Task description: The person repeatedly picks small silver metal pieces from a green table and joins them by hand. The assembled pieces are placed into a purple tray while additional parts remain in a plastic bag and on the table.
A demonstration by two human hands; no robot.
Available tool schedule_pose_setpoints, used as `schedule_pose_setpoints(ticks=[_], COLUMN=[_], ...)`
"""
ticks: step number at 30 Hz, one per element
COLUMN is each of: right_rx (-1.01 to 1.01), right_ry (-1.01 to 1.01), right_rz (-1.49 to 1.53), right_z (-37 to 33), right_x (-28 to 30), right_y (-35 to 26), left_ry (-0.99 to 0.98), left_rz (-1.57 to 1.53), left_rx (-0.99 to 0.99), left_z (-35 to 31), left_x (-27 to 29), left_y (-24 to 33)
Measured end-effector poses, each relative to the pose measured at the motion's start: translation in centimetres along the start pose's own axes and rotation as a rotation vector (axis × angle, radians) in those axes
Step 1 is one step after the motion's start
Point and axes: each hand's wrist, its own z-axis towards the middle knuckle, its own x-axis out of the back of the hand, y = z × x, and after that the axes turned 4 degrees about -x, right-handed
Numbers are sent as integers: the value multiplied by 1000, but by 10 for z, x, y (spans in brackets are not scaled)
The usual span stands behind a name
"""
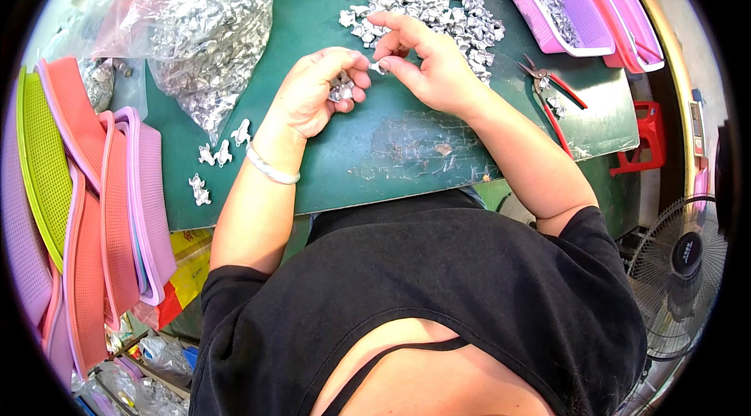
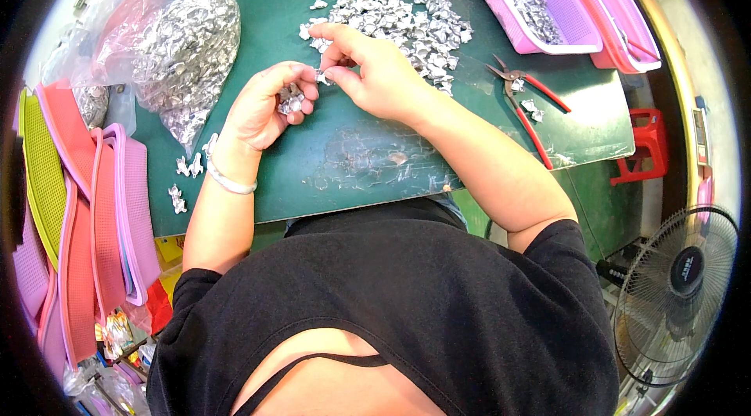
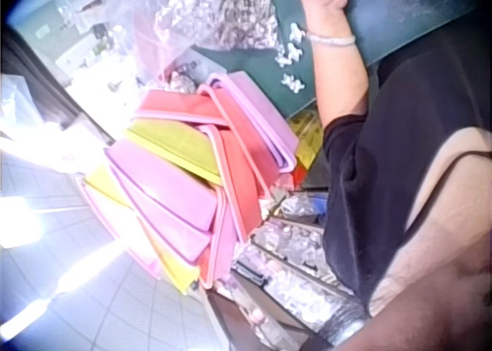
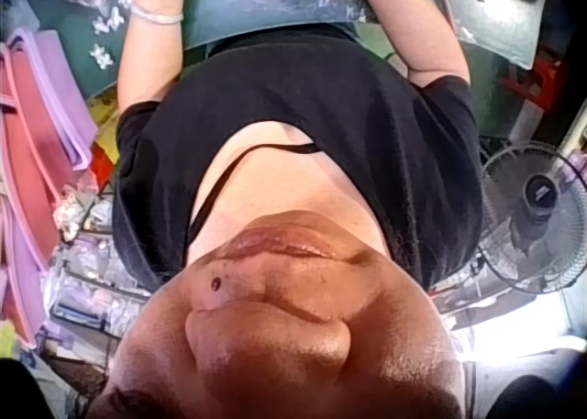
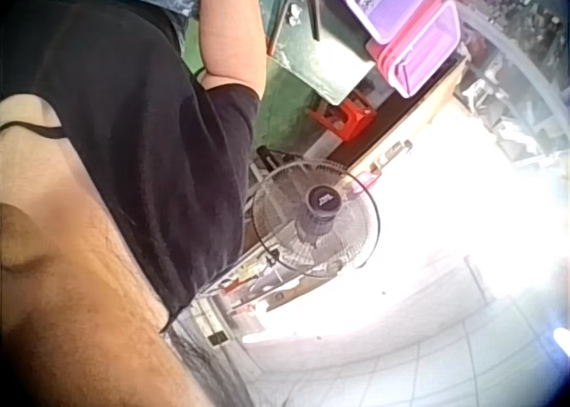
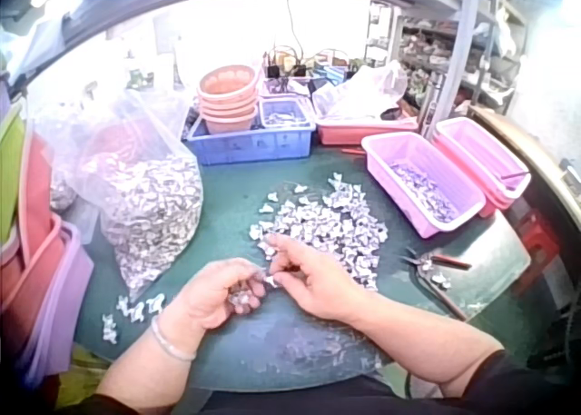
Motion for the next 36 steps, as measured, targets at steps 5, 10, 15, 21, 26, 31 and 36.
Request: schedule_pose_setpoints(ticks=[5, 10, 15, 21, 26, 31, 36], right_rx=[27, 27, 7, -40, 33, 27, 15], right_ry=[8, 5, 18, -36, -123, -202, -201], right_rz=[23, 33, 44, -83, -273, -288, -286], right_z=[0, 0, 2, 3, 5, 6, 4], right_x=[-1, -1, -2, -5, -13, -11, -6], right_y=[-2, -3, 1, 5, 11, 4, 4], left_ry=[18, 23, 41, 34, 40, 53, 124], left_rz=[66, 75, 61, -15, -57, -78, -298], left_rx=[43, 54, 67, 62, 61, 27, -91], left_z=[-1, -2, -1, -2, -3, -3, -1], left_x=[-7, -7, -6, -4, -3, 0, 5], left_y=[-2, -1, -1, 1, 2, 4, 4])
